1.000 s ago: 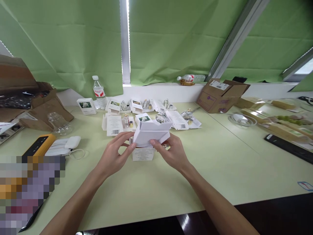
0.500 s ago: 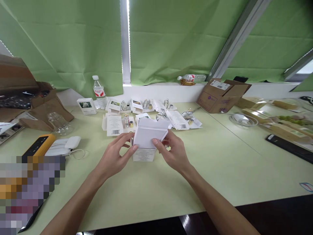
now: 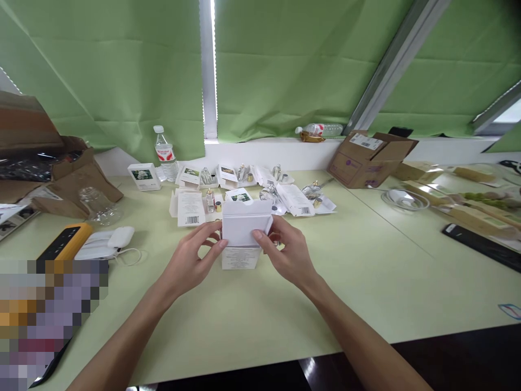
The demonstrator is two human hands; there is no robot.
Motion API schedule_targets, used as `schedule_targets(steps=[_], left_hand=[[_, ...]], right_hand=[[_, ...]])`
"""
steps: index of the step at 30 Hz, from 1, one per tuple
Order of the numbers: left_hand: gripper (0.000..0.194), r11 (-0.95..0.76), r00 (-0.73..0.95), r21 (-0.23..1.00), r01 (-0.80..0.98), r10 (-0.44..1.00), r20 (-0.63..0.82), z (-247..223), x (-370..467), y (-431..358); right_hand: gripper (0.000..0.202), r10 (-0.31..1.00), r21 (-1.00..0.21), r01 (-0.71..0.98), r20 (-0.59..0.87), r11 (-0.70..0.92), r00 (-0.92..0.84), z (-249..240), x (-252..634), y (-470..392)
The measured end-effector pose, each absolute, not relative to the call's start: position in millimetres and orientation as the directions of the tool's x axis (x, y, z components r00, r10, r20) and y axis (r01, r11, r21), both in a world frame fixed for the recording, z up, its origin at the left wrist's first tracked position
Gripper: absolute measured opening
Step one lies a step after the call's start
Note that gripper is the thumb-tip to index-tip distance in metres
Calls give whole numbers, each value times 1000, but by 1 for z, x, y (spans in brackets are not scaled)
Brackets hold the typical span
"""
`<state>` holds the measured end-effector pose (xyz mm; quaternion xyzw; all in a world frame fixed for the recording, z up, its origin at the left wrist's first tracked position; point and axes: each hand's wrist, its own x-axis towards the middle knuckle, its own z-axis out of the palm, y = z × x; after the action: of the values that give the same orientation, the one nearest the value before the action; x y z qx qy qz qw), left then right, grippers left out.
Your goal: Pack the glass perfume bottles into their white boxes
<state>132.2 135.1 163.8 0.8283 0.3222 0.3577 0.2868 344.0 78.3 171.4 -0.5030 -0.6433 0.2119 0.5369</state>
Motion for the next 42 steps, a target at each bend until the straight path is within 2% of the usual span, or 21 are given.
schedule_targets(steps=[8, 15, 20, 26, 42], left_hand=[[37, -594, 514, 738, 320, 763, 392, 161, 132, 135], [32, -591, 524, 745, 310, 760, 385, 162, 130, 135], [38, -560, 517, 761, 327, 780, 352, 161, 131, 135], [30, -613, 553, 736, 288, 734, 394, 164, 132, 134], [33, -606, 551, 739, 294, 740, 387, 163, 132, 134]], right_hand=[[20, 857, -790, 432, 510, 436, 68, 168, 346, 81], [22, 842, -773, 440, 536, 457, 68, 168, 345, 80], [20, 844, -773, 438, 533, 459, 57, 167, 346, 81], [24, 835, -768, 440, 546, 465, 69, 167, 345, 80], [22, 821, -758, 447, 565, 474, 86, 169, 345, 79]])
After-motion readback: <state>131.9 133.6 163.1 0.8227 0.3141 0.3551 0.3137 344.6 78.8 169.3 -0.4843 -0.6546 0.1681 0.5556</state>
